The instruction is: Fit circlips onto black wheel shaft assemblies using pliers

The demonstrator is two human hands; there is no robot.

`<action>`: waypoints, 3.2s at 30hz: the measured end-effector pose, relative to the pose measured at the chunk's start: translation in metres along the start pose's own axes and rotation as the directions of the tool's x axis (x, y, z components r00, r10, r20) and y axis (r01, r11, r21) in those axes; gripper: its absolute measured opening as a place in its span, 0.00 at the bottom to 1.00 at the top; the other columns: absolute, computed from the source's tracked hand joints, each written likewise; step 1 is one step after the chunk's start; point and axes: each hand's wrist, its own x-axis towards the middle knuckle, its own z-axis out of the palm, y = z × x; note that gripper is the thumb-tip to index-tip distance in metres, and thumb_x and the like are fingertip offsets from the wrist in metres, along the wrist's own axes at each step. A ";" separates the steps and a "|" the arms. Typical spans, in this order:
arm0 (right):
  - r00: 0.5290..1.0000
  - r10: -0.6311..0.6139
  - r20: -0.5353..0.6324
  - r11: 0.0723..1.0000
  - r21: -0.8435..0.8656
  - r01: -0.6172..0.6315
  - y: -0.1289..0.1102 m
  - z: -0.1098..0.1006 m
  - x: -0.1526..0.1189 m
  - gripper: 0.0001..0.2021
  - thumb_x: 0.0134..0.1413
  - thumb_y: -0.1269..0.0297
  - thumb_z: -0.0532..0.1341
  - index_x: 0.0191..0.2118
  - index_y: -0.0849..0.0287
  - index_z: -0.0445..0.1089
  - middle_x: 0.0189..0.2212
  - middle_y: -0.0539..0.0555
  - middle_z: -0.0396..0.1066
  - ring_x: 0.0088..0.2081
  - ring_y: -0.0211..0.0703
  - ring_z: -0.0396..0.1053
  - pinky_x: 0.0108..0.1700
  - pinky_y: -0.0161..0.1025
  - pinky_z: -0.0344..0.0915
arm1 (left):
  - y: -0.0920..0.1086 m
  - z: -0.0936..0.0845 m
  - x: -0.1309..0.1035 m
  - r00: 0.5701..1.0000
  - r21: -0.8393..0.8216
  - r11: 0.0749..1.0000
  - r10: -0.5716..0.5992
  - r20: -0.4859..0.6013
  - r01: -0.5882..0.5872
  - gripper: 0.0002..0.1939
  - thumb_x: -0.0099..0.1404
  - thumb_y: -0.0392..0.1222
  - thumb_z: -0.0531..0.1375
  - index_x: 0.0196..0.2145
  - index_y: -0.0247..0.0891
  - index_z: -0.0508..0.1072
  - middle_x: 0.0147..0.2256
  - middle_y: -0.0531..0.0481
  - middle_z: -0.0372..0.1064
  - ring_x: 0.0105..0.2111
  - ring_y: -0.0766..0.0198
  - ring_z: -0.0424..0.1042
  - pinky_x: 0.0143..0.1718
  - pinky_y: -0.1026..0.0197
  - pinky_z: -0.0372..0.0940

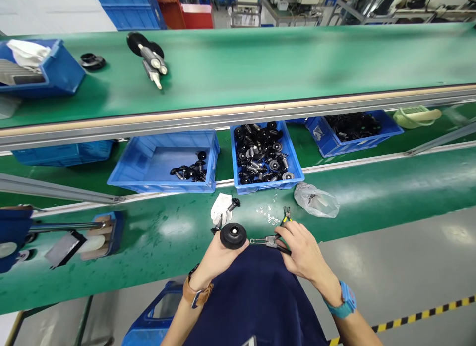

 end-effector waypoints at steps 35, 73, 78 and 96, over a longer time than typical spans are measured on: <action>0.998 -0.028 -0.050 0.990 -0.136 0.021 -0.042 -0.041 0.009 0.11 0.59 0.73 0.54 0.43 0.57 0.71 0.29 0.52 0.62 0.30 0.45 0.55 0.33 0.43 0.49 | -0.010 -0.002 0.002 0.898 0.248 0.870 0.373 0.234 -0.426 0.04 0.58 0.38 0.63 0.30 0.39 0.78 0.30 0.46 0.79 0.31 0.58 0.78 0.38 0.59 0.68; 0.995 -0.101 -0.028 0.953 -0.289 0.089 -0.042 -0.044 0.013 0.13 0.52 0.76 0.55 0.41 0.59 0.72 0.28 0.53 0.62 0.30 0.45 0.57 0.33 0.44 0.50 | -0.023 -0.001 0.003 0.918 0.239 0.894 0.330 0.220 -0.379 0.06 0.58 0.35 0.63 0.33 0.39 0.79 0.34 0.48 0.78 0.34 0.58 0.78 0.41 0.60 0.66; 0.995 -0.089 -0.041 0.954 -0.290 0.074 -0.043 -0.044 0.014 0.13 0.52 0.76 0.56 0.41 0.59 0.73 0.28 0.52 0.63 0.30 0.44 0.56 0.33 0.43 0.50 | -0.021 -0.001 0.003 0.907 0.291 0.861 0.369 0.206 -0.416 0.07 0.57 0.34 0.62 0.32 0.39 0.79 0.33 0.49 0.79 0.34 0.58 0.78 0.42 0.59 0.65; 0.991 -0.133 -0.002 0.921 -0.370 0.123 -0.036 -0.044 0.019 0.16 0.49 0.76 0.58 0.44 0.61 0.73 0.31 0.54 0.65 0.33 0.47 0.57 0.36 0.44 0.49 | -0.026 0.003 0.005 0.879 0.288 0.831 0.461 0.125 -0.477 0.04 0.56 0.34 0.62 0.30 0.39 0.77 0.30 0.48 0.78 0.29 0.59 0.77 0.34 0.60 0.69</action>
